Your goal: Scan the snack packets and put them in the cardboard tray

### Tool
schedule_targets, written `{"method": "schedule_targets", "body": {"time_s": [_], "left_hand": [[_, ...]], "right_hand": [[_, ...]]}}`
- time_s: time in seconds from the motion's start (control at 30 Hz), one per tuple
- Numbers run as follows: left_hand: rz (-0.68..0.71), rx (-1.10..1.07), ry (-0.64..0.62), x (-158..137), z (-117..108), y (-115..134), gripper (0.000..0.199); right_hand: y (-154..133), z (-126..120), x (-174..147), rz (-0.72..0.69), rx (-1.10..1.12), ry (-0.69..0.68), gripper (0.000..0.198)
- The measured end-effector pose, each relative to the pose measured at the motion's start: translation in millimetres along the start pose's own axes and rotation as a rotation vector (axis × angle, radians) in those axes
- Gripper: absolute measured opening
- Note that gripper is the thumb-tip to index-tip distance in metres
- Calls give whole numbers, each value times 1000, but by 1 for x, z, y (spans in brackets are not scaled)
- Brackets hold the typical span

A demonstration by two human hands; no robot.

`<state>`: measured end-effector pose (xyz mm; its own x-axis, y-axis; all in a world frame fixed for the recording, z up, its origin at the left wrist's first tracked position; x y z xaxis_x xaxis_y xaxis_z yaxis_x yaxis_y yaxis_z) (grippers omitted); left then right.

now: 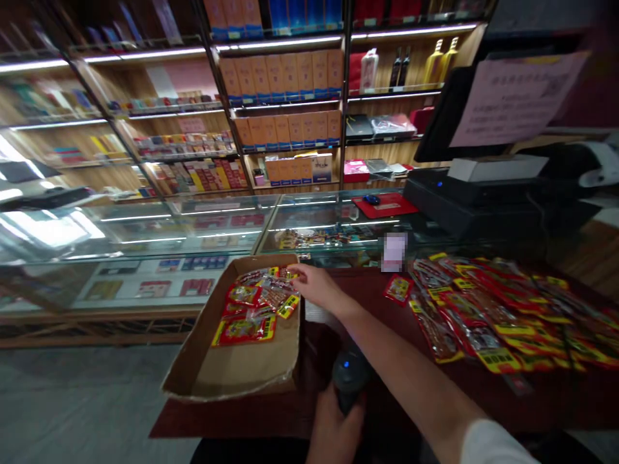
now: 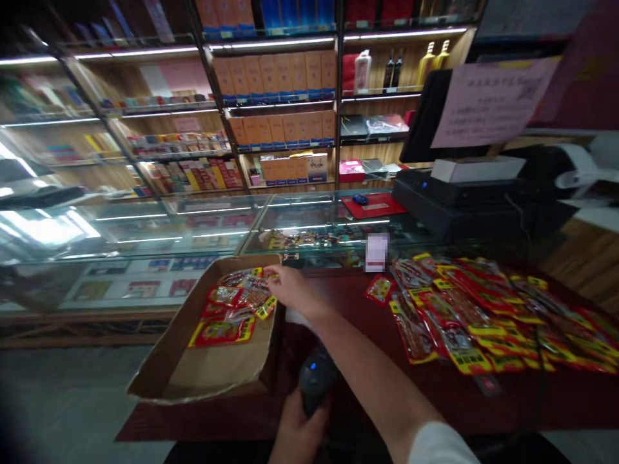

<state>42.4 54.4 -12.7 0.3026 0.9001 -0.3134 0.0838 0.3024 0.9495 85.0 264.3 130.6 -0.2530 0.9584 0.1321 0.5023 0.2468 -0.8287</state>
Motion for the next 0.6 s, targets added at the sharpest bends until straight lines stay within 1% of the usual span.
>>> {"method": "schedule_targets", "body": {"time_s": [0.03, 0.07, 0.1, 0.17, 0.2, 0.23, 0.27, 0.3, 0.37, 0.43, 0.5, 0.6], "left_hand": [[4, 19, 6, 1, 0, -1, 23], [5, 35, 10, 2, 1, -1, 25], [2, 45, 11, 3, 1, -2, 26], [-13, 49, 2, 5, 3, -3, 29], [-19, 50, 5, 7, 3, -4, 30], [-29, 51, 11, 8, 3, -5, 32], [-41, 51, 19, 9, 2, -6, 35], [-55, 51, 29, 10, 2, -7, 38], [-72, 51, 52, 12, 0, -10, 43], [-55, 48, 76, 12, -2, -10, 45], [-24, 41, 109, 11, -4, -10, 45], [-25, 53, 130, 9, -5, -13, 46]], "right_hand": [[15, -22, -27, 13, -51, 46, 37], [32, -49, -58, 42, -167, 137, 35], [50, -77, -90, 99, -327, 232, 34], [87, -124, -148, 257, -648, 366, 33], [106, -143, -172, 364, -775, 426, 33], [122, -156, -188, 439, -871, 444, 33], [135, -163, -197, 492, -939, 449, 33], [144, -164, -200, 511, -981, 439, 34], [152, -155, -191, 470, -1009, 399, 34], [151, -136, -178, 416, -997, 371, 34], [145, -114, -173, 383, -943, 350, 34], [132, -79, -182, 320, -809, 321, 35]]}}
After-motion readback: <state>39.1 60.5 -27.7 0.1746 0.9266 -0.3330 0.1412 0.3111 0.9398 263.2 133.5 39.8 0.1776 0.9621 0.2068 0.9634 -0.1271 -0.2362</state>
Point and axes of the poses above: each hand's wrist, its own x-axis towards the middle knuckle, its own z-axis out of the palm, y = z × x, the point moved 10 cm from there along x, towards the middle knuckle, and after that the axes turned 6 degrees about -y, right-handed, at the moved point
